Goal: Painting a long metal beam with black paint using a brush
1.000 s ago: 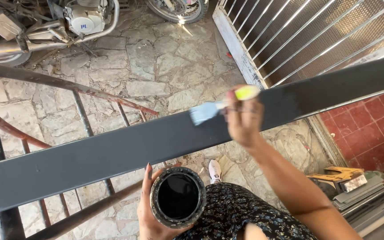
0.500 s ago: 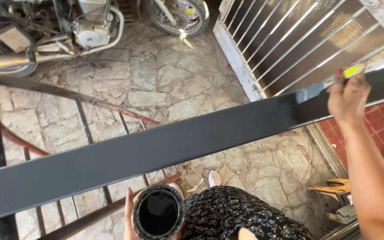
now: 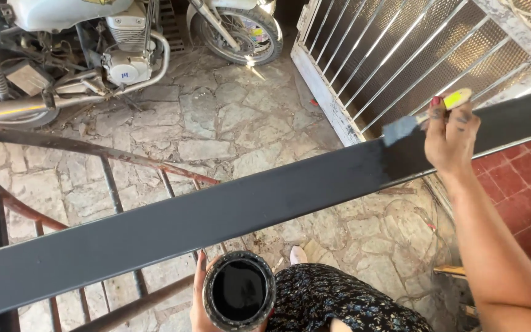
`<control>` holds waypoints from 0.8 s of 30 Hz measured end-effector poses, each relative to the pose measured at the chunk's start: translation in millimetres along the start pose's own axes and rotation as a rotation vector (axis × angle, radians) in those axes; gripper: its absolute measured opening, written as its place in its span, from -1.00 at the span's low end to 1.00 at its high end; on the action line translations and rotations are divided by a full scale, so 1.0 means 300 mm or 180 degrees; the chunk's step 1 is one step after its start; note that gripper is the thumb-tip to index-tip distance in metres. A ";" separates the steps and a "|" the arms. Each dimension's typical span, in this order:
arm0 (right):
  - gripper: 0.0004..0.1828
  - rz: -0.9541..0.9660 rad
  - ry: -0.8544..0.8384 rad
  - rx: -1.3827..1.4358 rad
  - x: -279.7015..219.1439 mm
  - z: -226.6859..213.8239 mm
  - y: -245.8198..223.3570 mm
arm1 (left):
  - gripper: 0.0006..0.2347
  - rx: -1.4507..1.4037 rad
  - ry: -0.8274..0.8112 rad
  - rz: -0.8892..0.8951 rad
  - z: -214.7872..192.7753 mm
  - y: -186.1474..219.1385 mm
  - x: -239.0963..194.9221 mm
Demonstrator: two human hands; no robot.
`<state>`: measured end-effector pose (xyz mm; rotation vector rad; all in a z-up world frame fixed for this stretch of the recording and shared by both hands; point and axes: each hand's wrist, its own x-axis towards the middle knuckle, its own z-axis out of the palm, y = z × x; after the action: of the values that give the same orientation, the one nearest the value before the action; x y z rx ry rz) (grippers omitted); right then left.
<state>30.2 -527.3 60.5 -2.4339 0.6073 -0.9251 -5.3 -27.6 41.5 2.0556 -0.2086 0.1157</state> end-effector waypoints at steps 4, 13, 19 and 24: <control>-0.83 -0.0037 -0.0253 0.1000 -0.027 0.090 -0.133 | 0.26 -0.0435 -0.0562 0.0081 0.050 -0.057 0.110; -0.67 -0.0534 0.0739 0.0992 -0.021 0.139 -0.111 | 0.23 -0.0501 -0.0255 -0.0115 0.024 -0.061 0.037; -0.86 -0.0739 -0.0765 0.2295 -0.146 0.463 -0.656 | 0.26 -0.0548 -0.0216 -0.0467 -0.014 -0.083 0.007; -0.84 -0.0865 -0.0850 0.1314 -0.121 0.430 -0.550 | 0.28 -0.0659 -0.0123 -0.0799 -0.042 -0.107 0.000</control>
<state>134.5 -342.5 49.0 -2.2336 -0.0142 -0.7197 1.2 -1.7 19.7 1.8612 0.0150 -0.0969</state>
